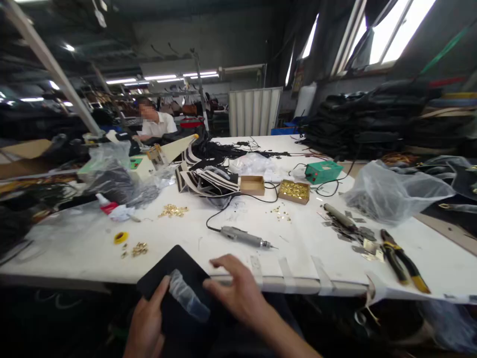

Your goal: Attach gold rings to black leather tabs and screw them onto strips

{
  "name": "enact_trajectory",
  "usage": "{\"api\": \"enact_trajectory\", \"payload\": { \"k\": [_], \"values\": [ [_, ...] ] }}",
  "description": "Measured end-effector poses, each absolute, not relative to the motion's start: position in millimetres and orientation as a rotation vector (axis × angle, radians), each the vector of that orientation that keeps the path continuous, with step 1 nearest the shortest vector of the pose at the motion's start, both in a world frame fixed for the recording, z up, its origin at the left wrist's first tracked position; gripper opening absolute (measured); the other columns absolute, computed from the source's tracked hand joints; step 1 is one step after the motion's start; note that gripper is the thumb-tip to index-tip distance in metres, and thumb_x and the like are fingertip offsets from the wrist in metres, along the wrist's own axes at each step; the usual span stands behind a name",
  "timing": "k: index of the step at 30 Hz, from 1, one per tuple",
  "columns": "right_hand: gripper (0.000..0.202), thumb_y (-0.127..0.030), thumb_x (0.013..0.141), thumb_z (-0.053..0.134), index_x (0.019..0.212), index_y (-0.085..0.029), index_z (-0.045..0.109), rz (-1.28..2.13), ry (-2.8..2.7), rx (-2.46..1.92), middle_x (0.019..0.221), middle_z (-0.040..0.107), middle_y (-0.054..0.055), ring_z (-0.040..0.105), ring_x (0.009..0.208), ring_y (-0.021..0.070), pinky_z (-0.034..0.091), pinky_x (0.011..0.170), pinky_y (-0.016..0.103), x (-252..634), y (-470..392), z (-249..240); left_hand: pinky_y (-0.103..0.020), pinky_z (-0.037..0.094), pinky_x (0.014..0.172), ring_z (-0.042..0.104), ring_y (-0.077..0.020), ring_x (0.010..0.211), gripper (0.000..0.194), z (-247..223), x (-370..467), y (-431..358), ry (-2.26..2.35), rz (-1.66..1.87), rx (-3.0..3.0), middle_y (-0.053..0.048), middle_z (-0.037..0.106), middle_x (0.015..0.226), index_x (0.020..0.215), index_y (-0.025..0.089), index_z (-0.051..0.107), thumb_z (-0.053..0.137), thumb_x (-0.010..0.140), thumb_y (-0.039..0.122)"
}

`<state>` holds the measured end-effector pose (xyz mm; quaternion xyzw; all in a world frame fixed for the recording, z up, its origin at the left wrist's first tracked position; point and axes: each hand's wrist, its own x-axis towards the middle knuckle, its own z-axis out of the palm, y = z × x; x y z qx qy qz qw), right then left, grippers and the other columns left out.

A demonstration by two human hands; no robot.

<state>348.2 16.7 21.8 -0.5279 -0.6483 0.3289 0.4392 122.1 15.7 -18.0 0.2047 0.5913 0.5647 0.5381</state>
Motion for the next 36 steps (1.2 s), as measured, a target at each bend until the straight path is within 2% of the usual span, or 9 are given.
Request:
{"api": "enact_trajectory", "payload": {
  "k": [4, 7, 12, 15, 20, 23, 27, 30, 36],
  "values": [
    [0.039, -0.036, 0.089, 0.073, 0.126, -0.022, 0.072, 0.253, -1.903, -1.796, 0.128, 0.071, 0.013, 0.064, 0.120, 0.0324, 0.047, 0.104, 0.046, 404.0, 55.0, 9.4, -0.049, 0.053, 0.112, 0.075, -0.0303, 0.115, 0.042, 9.8, 117.8, 0.7, 1.244, 1.376, 0.472, -0.013, 0.082, 0.114, 0.124, 0.015, 0.074, 0.082, 0.086, 0.030],
    [0.042, -0.036, 0.093, 0.068, 0.132, -0.021, 0.069, 0.083, -2.079, -2.011, 0.131, 0.069, 0.014, 0.065, 0.119, 0.0332, 0.048, 0.100, 0.045, 423.3, 80.7, -0.9, -0.046, 0.059, 0.102, 0.079, -0.0301, 0.102, 0.042, 22.7, 113.0, -5.1, 1.182, 1.366, 0.500, -0.014, 0.083, 0.109, 0.117, 0.011, 0.076, 0.084, 0.082, 0.033],
    [0.037, -0.036, 0.102, 0.053, 0.131, -0.020, 0.069, -0.018, -2.148, -2.064, 0.127, 0.070, 0.013, 0.070, 0.109, 0.0298, 0.050, 0.088, 0.039, 436.6, 88.1, -16.6, -0.038, 0.062, 0.086, 0.079, -0.0279, 0.087, 0.054, 15.6, 98.5, -4.2, 1.149, 1.354, 0.641, -0.014, 0.083, 0.099, 0.107, 0.008, 0.078, 0.090, 0.073, 0.048],
    [0.037, -0.038, 0.102, 0.050, 0.129, -0.021, 0.070, -0.070, -2.154, -2.059, 0.125, 0.072, 0.013, 0.071, 0.107, 0.0302, 0.051, 0.086, 0.039, 451.7, 90.7, -23.8, -0.034, 0.060, 0.077, 0.077, -0.0250, 0.080, 0.051, 2.9, 89.2, 4.8, 1.182, 1.306, 0.687, -0.013, 0.083, 0.094, 0.103, 0.007, 0.079, 0.089, 0.073, 0.047],
    [0.038, -0.041, 0.095, 0.057, 0.122, -0.021, 0.074, -0.103, -2.066, -2.093, 0.126, 0.072, 0.015, 0.071, 0.108, 0.0356, 0.054, 0.089, 0.046, 458.6, 101.6, -14.9, -0.032, 0.057, 0.072, 0.075, -0.0234, 0.075, 0.044, -16.2, 81.3, 22.8, 1.163, 1.219, 0.643, -0.011, 0.082, 0.086, 0.096, 0.008, 0.080, 0.088, 0.072, 0.044],
    [0.036, -0.044, 0.095, 0.059, 0.120, -0.024, 0.075, -0.058, -2.028, -1.864, 0.126, 0.073, 0.014, 0.070, 0.111, 0.0350, 0.054, 0.093, 0.046, 416.1, 111.3, 7.4, -0.033, 0.057, 0.074, 0.075, -0.0247, 0.076, 0.044, -27.1, 79.6, 29.2, 1.131, 1.155, 0.615, -0.011, 0.082, 0.087, 0.095, 0.008, 0.080, 0.088, 0.070, 0.044],
    [0.026, -0.043, 0.097, 0.060, 0.107, -0.025, 0.077, 0.511, -2.113, -1.431, 0.100, 0.077, 0.006, 0.073, 0.087, 0.0230, 0.057, 0.081, 0.035, 306.0, 135.4, 27.8, -0.035, 0.057, 0.078, 0.075, -0.0269, 0.081, 0.046, -45.6, 76.3, 30.2, 1.079, 1.077, 0.621, -0.011, 0.082, 0.090, 0.097, 0.009, 0.081, 0.090, 0.068, 0.044],
    [0.018, -0.033, 0.093, 0.068, 0.103, -0.024, 0.079, 0.748, -2.143, -1.246, 0.096, 0.077, 0.003, 0.071, 0.081, 0.0174, 0.055, 0.079, 0.029, 218.4, 164.8, 20.8, -0.038, 0.057, 0.082, 0.075, -0.0293, 0.082, 0.049, -59.3, 68.7, 27.2, 1.059, 1.049, 0.619, -0.011, 0.081, 0.087, 0.096, 0.010, 0.080, 0.090, 0.066, 0.047],
    [0.022, -0.033, 0.091, 0.070, 0.109, -0.025, 0.080, 0.740, -2.305, -1.343, 0.103, 0.079, 0.003, 0.071, 0.090, 0.0189, 0.050, 0.083, 0.029, 119.6, 214.6, -14.6, -0.043, 0.056, 0.094, 0.074, -0.0359, 0.099, 0.046, -74.0, 41.4, 25.1, 1.287, 1.063, 0.649, -0.011, 0.082, 0.095, 0.103, 0.012, 0.081, 0.082, 0.073, 0.047]
  ]
}}
